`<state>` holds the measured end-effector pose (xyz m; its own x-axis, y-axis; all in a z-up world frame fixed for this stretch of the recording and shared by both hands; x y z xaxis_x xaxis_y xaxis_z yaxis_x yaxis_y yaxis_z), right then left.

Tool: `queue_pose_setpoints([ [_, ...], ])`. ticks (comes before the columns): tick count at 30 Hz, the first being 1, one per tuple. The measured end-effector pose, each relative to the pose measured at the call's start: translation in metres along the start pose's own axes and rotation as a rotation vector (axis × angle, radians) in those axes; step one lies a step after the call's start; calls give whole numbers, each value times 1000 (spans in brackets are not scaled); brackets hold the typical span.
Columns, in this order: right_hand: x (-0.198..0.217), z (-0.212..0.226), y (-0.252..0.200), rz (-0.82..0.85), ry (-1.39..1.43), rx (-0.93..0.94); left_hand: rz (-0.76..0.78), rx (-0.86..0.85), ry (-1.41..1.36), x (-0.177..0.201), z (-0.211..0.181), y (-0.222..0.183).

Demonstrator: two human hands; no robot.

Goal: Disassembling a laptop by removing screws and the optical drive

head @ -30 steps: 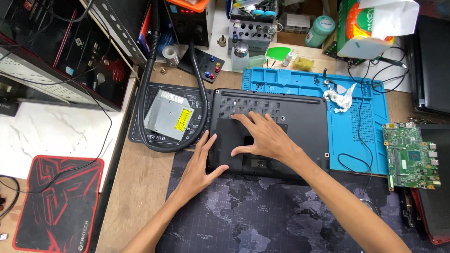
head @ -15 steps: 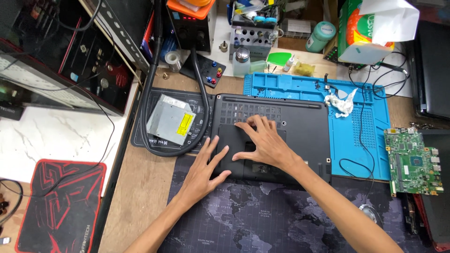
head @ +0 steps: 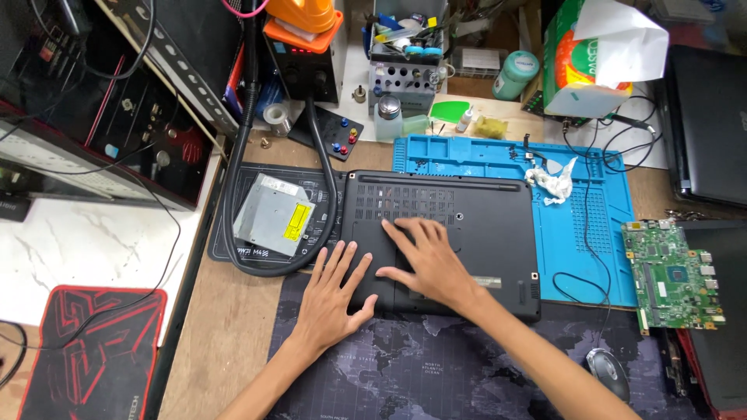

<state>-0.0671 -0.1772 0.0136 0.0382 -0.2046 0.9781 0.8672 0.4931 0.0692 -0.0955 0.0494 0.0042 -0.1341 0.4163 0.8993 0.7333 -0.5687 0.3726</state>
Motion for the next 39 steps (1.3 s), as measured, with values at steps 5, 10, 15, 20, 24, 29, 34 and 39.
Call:
queue_pose_setpoints([
  [5, 16, 20, -31, -8, 38, 56, 95, -24, -41, -1, 4, 0],
  [10, 21, 30, -56, 27, -44, 117, 93, -22, -49, -1, 2, 3],
  [15, 17, 30, -54, -45, -196, 118, 124, -14, -81, -1, 2, 3],
  [20, 17, 32, -48, -66, -279, 145, 80, 10, 3, -5, -4, 12],
  [24, 17, 31, -48, -59, -237, 155, 68, 24, 106, -5, -12, 26],
  [29, 11, 29, -51, -29, 0, 57, -27, -5, 177, -26, -13, 42],
  [34, 8, 31, -48, -38, 2, 15, -31, -27, 192, -37, -11, 50],
  [39, 1, 39, -43, -85, -125, -42, -36, -16, 135, -34, -14, 49],
])
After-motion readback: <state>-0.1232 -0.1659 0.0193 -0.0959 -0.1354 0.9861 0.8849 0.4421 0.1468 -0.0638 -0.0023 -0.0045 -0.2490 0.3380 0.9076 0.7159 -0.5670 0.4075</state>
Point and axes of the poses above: each hand's wrist, its own y-axis towards the middle knuckle, its own x-axis out of the back of the hand, z = x × y, the point moved 1 cm from there along y, towards the middle knuckle, and after that the axes turned 9 degrees about z, right-handed, at the moved point
